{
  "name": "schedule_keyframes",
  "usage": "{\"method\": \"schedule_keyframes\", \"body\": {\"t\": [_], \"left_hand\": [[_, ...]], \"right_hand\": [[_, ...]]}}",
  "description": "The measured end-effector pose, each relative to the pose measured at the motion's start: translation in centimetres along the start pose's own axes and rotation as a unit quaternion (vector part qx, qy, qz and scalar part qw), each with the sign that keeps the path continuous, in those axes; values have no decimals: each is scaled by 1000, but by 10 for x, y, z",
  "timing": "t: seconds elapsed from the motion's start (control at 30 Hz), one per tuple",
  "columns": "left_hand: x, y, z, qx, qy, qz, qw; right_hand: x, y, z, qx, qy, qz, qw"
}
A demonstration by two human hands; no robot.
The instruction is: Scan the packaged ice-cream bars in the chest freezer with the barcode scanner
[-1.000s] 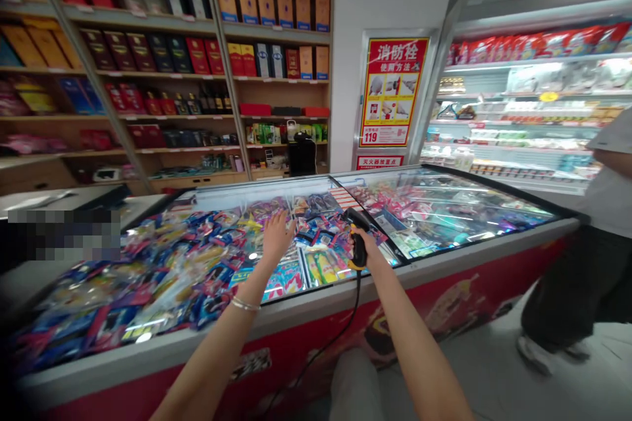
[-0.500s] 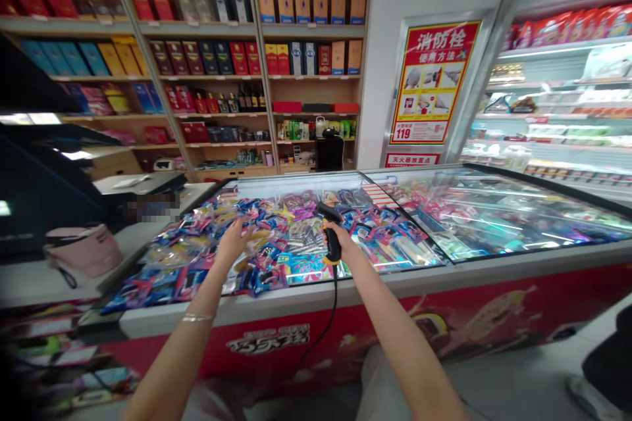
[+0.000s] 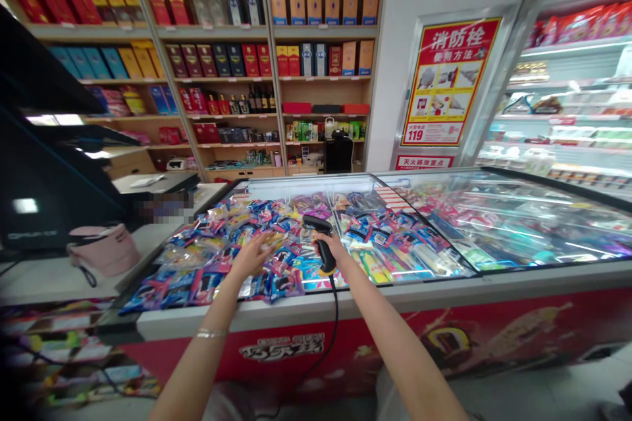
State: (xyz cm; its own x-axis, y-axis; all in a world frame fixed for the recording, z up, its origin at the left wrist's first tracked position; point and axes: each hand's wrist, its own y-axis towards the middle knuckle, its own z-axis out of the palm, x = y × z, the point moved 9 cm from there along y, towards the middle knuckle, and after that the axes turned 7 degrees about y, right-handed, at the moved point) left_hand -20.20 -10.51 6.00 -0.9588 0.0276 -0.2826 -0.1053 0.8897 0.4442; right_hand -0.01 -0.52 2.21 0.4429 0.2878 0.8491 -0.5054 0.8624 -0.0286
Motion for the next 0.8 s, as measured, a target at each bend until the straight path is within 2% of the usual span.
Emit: {"method": "schedule_keyframes", "body": {"t": [0.17, 0.33, 0.43, 0.63, 0.8], "left_hand": [[-4, 0, -4, -15, 15, 5, 1000], [-2, -2, -17, -75, -10, -24, 997], [5, -5, -22, -110, -28, -47, 992], [-3, -8, -26, -133, -44, 0, 990], [-2, 0, -33, -143, -62, -6, 988]], "right_hand": [[-5, 2, -5, -3, -4, 8, 1000], [-13, -1, -8, -9, 3, 64, 998], [-11, -9, -5, 0, 4, 69, 998], [-16, -17, 4, 38, 42, 111, 992], [-16, -15, 10, 47, 55, 101, 992]]}}
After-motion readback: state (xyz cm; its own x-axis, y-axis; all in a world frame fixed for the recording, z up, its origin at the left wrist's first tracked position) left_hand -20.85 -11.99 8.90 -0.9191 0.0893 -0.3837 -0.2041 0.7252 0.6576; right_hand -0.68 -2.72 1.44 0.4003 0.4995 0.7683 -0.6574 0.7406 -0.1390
